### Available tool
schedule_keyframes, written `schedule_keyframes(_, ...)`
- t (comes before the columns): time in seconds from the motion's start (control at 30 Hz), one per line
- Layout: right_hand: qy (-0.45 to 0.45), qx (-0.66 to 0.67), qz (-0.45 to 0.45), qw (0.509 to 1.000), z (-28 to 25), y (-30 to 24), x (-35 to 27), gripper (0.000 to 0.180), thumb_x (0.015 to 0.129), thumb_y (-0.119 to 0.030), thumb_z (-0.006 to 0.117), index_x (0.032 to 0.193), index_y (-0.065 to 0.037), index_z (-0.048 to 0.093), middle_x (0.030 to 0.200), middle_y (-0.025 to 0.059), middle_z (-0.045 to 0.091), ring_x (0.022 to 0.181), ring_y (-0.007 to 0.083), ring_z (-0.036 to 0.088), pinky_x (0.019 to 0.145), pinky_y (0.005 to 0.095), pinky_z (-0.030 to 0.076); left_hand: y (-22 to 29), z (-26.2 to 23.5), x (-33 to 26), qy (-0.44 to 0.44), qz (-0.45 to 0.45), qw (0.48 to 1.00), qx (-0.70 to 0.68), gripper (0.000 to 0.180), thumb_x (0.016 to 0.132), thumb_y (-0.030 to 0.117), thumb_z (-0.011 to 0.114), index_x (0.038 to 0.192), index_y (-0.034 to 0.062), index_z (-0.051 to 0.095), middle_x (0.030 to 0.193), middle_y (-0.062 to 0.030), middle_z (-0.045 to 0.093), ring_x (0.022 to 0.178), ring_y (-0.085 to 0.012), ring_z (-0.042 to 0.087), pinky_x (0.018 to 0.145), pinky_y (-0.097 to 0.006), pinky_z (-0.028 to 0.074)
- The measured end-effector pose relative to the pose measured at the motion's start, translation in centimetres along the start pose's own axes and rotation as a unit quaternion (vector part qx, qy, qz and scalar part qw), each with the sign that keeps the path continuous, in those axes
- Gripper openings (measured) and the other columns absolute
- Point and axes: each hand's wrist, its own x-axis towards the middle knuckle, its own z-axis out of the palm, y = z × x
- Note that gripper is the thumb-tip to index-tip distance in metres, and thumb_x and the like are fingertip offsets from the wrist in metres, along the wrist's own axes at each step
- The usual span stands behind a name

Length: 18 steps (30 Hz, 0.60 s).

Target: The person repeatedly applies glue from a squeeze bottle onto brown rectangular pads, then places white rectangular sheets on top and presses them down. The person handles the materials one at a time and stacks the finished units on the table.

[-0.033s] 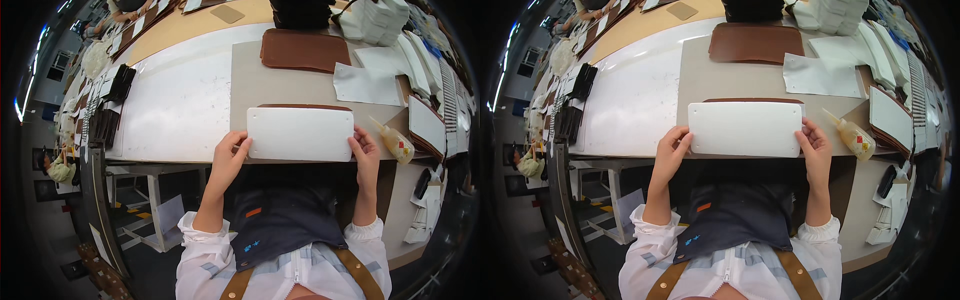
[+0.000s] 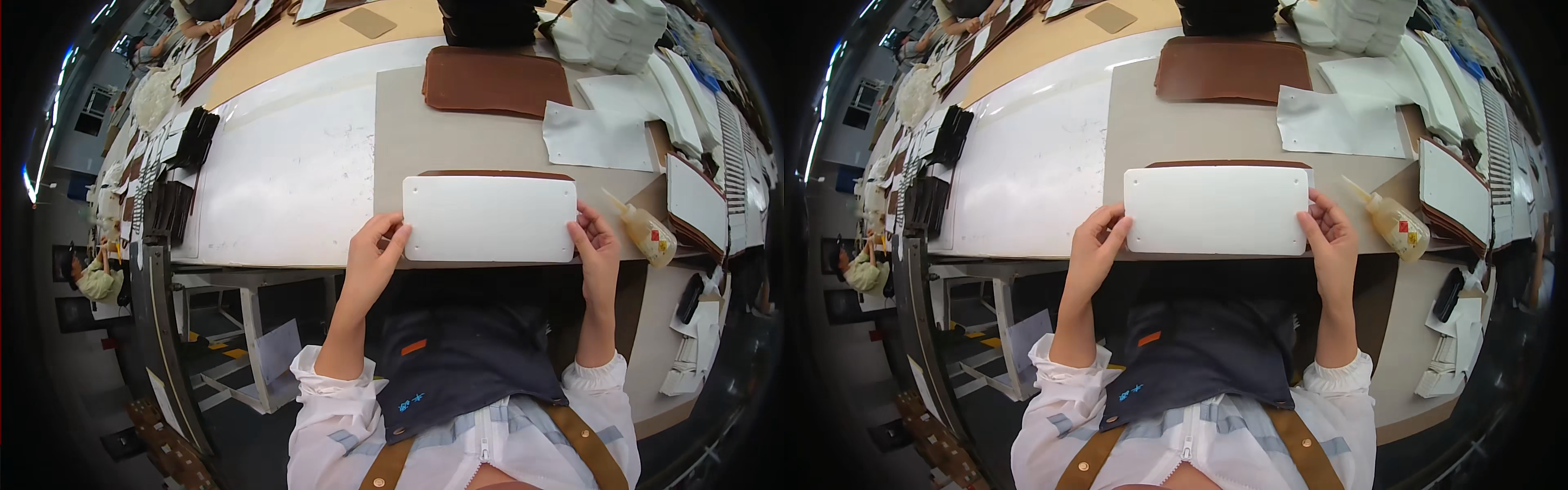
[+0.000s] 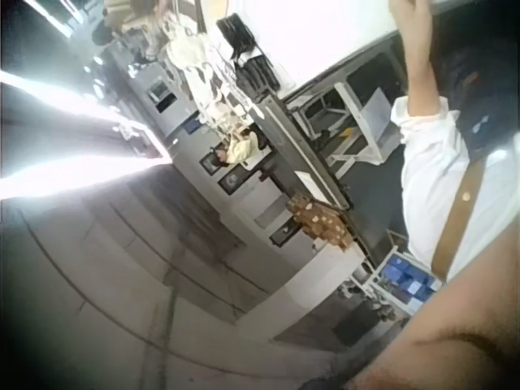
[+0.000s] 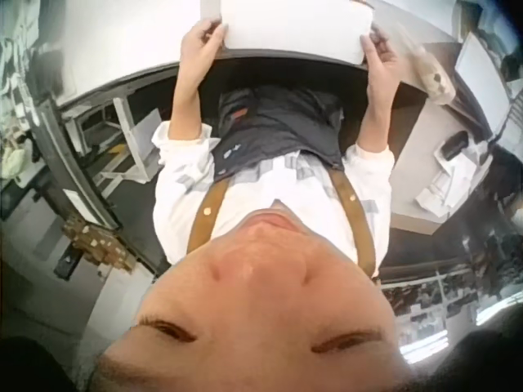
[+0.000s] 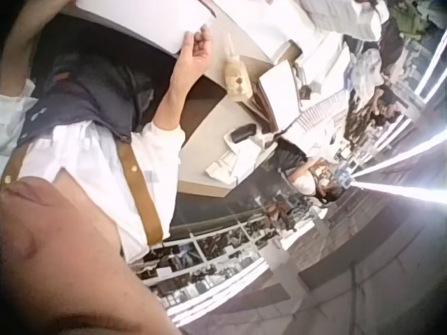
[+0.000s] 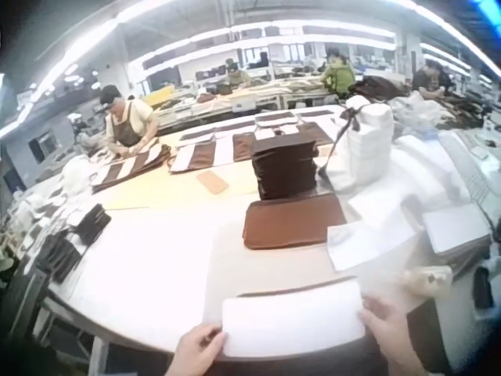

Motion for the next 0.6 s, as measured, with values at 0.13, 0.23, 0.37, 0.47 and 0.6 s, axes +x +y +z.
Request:
schedule_keyframes(0.13,0.012,-0.037,-0.014,0.999,-0.1,-0.3,0.6,0.035,0.094,0.0,0.064,0.128,0.007,0.059,0.093,-0.0004,0.059,0.085,0.0052,0.057,0.076,0.0187,0.046,1.1,1.7,0.6,0.056,0.031,0.998,0.011,0.037,0.094,0.006,0.064,0.131,0.003,0.062,0.081,-0.0026,0.058,0.069,-0.0096,0.052,0.066,-0.024,0.046)
schedule_keyframes(0.23,0.018,-0.08,-0.025,0.996,-0.6,0.0,0.9,0.036,0.093,0.001,0.065,0.128,0.006,0.061,0.092,-0.0011,0.056,0.079,0.0029,0.055,0.07,0.0168,0.045,1.6,2.5,0.9,0.037,0.065,0.994,0.084,0.036,0.092,0.002,0.065,0.128,0.0059,0.067,0.077,-0.0029,0.055,0.065,-0.0101,0.049,0.062,-0.024,0.044)
schedule_keyframes(0.37,0.027,-0.112,-0.037,0.993,-0.7,0.5,1.1,0.037,0.092,0.002,0.066,0.128,0.004,0.062,0.091,-0.0018,0.054,0.072,0.0015,0.051,0.064,0.0155,0.042,1.7,2.6,1.1,0.015,0.089,0.987,0.132,0.035,0.091,-0.001,0.064,0.125,0.007,0.069,0.077,-0.0024,0.051,0.067,-0.0094,0.046,0.061,-0.023,0.041)
schedule_keyframes(0.47,0.031,-0.142,-0.041,0.989,-0.4,0.4,1.3,0.039,0.091,0.003,0.066,0.13,0.003,0.062,0.089,-0.0022,0.053,0.069,0.0013,0.048,0.062,0.0159,0.04,1.4,2.5,1.4,0.02,0.083,0.988,0.127,0.035,0.091,-0.001,0.063,0.125,0.0067,0.069,0.078,-0.0016,0.05,0.068,-0.0086,0.045,0.061,-0.022,0.04)
schedule_keyframes(0.6,0.032,-0.184,-0.048,0.981,0.0,0.1,1.6,0.043,0.09,0.003,0.066,0.132,0.0,0.061,0.086,-0.0025,0.052,0.066,0.0013,0.044,0.059,0.0166,0.038,1.5,2.8,1.5,0.026,0.091,0.985,0.148,0.035,0.091,-0.001,0.064,0.124,0.0065,0.069,0.076,-0.0042,0.052,0.062,-0.0114,0.046,0.059,-0.026,0.042)
